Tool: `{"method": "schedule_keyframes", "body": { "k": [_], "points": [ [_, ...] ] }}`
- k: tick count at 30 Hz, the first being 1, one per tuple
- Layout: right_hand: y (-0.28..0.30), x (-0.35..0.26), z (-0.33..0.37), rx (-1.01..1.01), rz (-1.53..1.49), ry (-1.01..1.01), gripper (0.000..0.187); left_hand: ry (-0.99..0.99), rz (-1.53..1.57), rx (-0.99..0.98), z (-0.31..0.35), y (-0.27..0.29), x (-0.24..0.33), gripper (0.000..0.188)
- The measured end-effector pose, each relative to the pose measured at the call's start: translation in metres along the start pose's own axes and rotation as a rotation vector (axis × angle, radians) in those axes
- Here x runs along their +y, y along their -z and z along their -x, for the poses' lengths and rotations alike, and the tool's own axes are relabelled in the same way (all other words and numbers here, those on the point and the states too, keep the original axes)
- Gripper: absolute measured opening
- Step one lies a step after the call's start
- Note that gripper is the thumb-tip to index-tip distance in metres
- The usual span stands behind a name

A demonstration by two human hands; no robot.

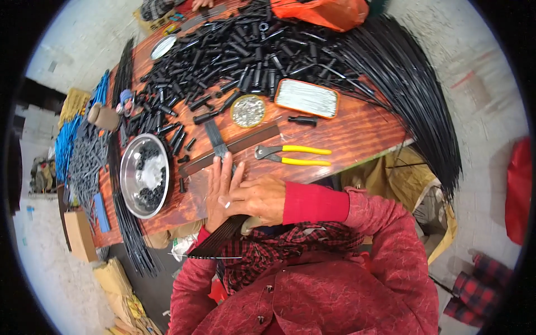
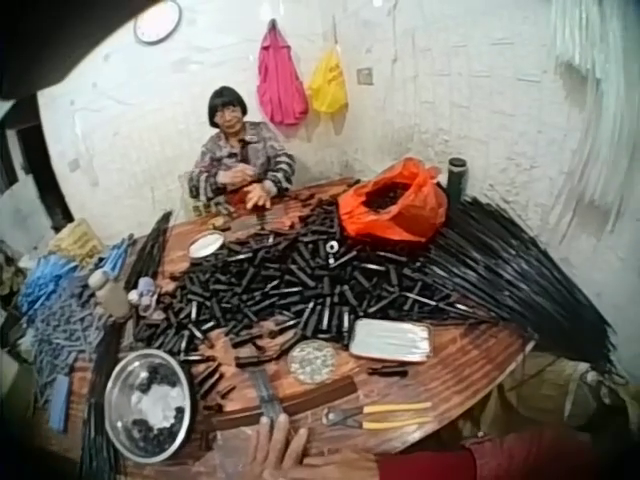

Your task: The recorder is organizing bundles of black plastic cable ties and using yellow-handled cutters to trim the excess ends.

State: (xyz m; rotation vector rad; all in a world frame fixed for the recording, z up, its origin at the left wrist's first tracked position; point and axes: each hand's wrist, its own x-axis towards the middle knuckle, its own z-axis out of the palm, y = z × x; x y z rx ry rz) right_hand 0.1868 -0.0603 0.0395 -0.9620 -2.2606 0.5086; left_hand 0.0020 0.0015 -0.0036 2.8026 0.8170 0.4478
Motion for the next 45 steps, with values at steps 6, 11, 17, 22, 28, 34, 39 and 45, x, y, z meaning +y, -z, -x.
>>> {"method": "schedule_keyframes", "body": {
  "k": [6, 11, 17, 22, 28, 34, 39, 45],
  "points": [
    [0.067, 0.051, 0.030, 0.070, 0.236, -0.242, 0.025, -0.003, -0.073, -0.014, 0.005, -0.008, -0.005, 0.091],
    [0.106, 0.111, 0.040, 0.260, 0.549, -0.607, 0.015, -0.012, -0.069, 0.004, 0.005, -0.005, -0.003, 0.092],
    [0.106, 0.139, 0.048, 0.187, 0.589, -0.695, 0.012, 0.017, -0.085, -0.025, 0.016, 0.001, -0.013, 0.094],
    [0.117, 0.145, 0.042, 0.126, 0.472, -0.879, 0.014, 0.011, -0.080, -0.041, 0.014, 0.001, -0.013, 0.095],
    [0.113, 0.146, 0.038, 0.106, 0.539, -0.780, 0.017, 0.006, -0.053, -0.039, 0.014, -0.002, -0.017, 0.095],
    [0.113, 0.142, 0.031, 0.078, 0.558, -0.810, 0.018, -0.001, -0.063, -0.042, 0.013, 0.000, -0.017, 0.095],
    [0.116, 0.145, 0.036, 0.119, 0.429, -0.879, 0.019, 0.003, -0.058, -0.032, 0.014, -0.001, -0.018, 0.094],
    [0.121, 0.154, 0.038, 0.189, 0.188, -0.953, 0.019, 0.083, -0.011, -0.014, 0.011, 0.006, -0.011, 0.053]
  ]
}}
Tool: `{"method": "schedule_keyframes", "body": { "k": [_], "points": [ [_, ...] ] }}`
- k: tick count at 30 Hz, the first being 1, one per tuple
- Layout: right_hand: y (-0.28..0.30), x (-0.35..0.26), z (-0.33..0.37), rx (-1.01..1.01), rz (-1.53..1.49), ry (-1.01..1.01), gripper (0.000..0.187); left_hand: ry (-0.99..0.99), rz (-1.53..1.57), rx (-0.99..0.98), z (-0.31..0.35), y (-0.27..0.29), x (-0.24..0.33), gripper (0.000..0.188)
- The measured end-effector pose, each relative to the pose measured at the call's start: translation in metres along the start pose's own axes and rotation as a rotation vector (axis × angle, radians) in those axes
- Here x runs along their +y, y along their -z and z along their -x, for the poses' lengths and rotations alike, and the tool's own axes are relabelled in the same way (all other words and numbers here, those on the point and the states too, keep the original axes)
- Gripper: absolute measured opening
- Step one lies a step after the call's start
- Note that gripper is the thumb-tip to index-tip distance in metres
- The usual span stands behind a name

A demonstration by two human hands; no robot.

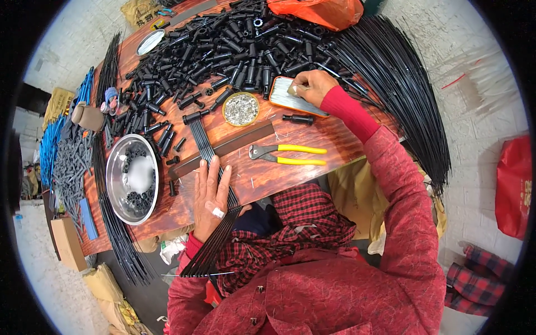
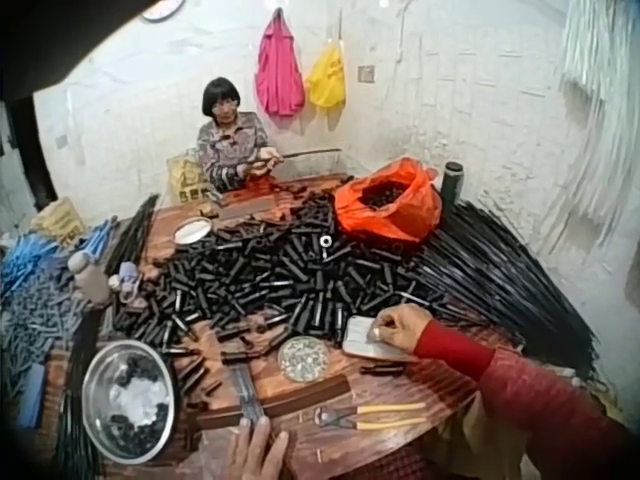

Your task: The recorder is organizing bundles of black plastic cable ties and using yellow-handled cutters to trim the excess ends.

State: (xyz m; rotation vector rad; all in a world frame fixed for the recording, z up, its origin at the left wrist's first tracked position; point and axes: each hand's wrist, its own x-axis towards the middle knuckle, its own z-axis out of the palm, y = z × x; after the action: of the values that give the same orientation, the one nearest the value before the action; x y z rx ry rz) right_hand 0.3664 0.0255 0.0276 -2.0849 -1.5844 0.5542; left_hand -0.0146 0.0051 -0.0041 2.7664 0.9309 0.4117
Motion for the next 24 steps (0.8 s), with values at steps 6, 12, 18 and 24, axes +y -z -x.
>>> {"method": "schedule_keyframes", "body": {
  "k": [6, 12, 18, 24],
  "points": [
    [-0.001, 0.006, -0.008, -0.028, -0.206, 0.084, 0.014, -0.004, 0.009, -0.016, -0.002, -0.002, -0.001, 0.054],
    [-0.018, -0.066, -0.022, -0.179, -0.174, 0.457, 0.022, -0.015, -0.012, 0.014, 0.003, -0.003, -0.007, 0.055],
    [-0.073, -0.106, -0.035, -0.131, -0.030, 0.696, 0.027, -0.030, 0.015, 0.032, 0.000, -0.001, -0.006, 0.053],
    [-0.092, -0.110, -0.044, -0.119, 0.055, 0.667, 0.030, -0.018, 0.040, 0.028, -0.002, 0.003, -0.006, 0.051]
  ]
}}
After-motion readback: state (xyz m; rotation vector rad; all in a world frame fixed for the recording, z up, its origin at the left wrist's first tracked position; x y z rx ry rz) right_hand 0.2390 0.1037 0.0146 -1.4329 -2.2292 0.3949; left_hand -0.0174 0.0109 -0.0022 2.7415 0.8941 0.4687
